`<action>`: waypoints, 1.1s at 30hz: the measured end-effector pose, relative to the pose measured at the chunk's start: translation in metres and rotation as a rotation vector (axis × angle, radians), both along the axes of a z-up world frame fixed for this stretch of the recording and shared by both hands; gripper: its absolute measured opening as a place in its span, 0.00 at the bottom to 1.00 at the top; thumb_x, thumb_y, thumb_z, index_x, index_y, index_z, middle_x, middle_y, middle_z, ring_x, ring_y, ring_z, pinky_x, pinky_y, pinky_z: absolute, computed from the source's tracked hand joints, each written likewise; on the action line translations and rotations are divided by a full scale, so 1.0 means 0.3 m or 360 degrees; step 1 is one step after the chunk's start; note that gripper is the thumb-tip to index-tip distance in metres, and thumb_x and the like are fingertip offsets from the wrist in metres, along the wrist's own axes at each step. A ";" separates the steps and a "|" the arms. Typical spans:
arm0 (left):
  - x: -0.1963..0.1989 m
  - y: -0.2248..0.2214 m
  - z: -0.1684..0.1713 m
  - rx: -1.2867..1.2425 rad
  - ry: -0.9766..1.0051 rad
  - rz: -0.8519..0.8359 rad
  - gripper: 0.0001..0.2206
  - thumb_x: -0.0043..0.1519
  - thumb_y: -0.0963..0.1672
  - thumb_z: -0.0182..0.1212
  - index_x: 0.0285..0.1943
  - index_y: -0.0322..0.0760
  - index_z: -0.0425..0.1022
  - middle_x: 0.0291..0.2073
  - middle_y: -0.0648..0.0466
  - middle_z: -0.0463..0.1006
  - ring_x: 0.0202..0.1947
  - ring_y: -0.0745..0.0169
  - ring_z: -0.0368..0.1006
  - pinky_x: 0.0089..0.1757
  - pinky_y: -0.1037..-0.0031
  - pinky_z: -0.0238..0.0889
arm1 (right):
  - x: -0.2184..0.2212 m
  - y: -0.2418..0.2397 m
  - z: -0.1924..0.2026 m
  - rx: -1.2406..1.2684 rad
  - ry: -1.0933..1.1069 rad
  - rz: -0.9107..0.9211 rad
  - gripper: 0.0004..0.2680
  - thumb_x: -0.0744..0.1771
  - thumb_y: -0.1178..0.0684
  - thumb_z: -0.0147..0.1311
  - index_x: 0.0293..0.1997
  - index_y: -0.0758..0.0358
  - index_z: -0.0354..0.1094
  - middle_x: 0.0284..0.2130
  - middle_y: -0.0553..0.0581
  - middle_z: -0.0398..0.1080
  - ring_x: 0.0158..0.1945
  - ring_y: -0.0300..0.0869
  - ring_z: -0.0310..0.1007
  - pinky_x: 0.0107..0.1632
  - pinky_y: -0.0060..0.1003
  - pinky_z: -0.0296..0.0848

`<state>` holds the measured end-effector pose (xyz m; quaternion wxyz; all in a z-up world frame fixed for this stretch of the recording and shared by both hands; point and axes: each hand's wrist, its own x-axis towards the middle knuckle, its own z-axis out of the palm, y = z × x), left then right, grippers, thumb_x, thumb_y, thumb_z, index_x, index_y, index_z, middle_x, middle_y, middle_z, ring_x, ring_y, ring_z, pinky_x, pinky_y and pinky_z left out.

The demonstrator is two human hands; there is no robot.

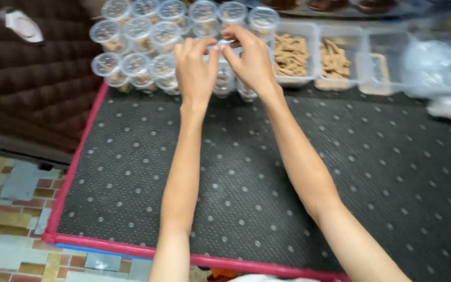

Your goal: The person packages incense cones by hand, picking individual cones from bins and placing them into clear plastic containers before closing the containers with snap-on lids.

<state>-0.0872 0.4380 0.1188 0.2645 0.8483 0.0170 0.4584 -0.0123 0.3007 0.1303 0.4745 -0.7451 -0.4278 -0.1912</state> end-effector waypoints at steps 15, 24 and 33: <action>0.210 -1.270 -0.231 -0.0187 0.0499 -0.0886 0.10 0.63 0.45 0.54 0.51 0.46 0.76 0.48 0.52 0.76 0.44 0.40 0.71 0.42 0.53 0.68 | -0.005 -1.294 -0.208 -0.0294 0.0348 -0.1089 0.06 0.66 0.52 0.54 0.42 0.53 0.77 0.33 0.51 0.81 0.38 0.42 0.82 0.44 0.38 0.73; 0.308 -1.730 -0.296 -0.0140 0.0698 -0.0978 0.25 0.61 0.47 0.67 0.68 0.44 0.65 0.60 0.50 0.64 0.58 0.45 0.69 0.51 0.54 0.76 | -0.002 -1.731 -0.280 -0.0161 0.0520 -0.1461 0.09 0.67 0.56 0.53 0.53 0.56 0.72 0.31 0.59 0.78 0.37 0.54 0.80 0.41 0.51 0.77; 0.359 -1.792 -0.369 -0.0166 0.0776 -0.0979 0.30 0.61 0.47 0.69 0.71 0.45 0.62 0.60 0.49 0.64 0.59 0.44 0.70 0.52 0.56 0.75 | 0.000 -1.756 -0.341 0.0109 0.0294 -0.1561 0.12 0.68 0.60 0.51 0.58 0.56 0.72 0.33 0.65 0.78 0.38 0.57 0.80 0.42 0.46 0.77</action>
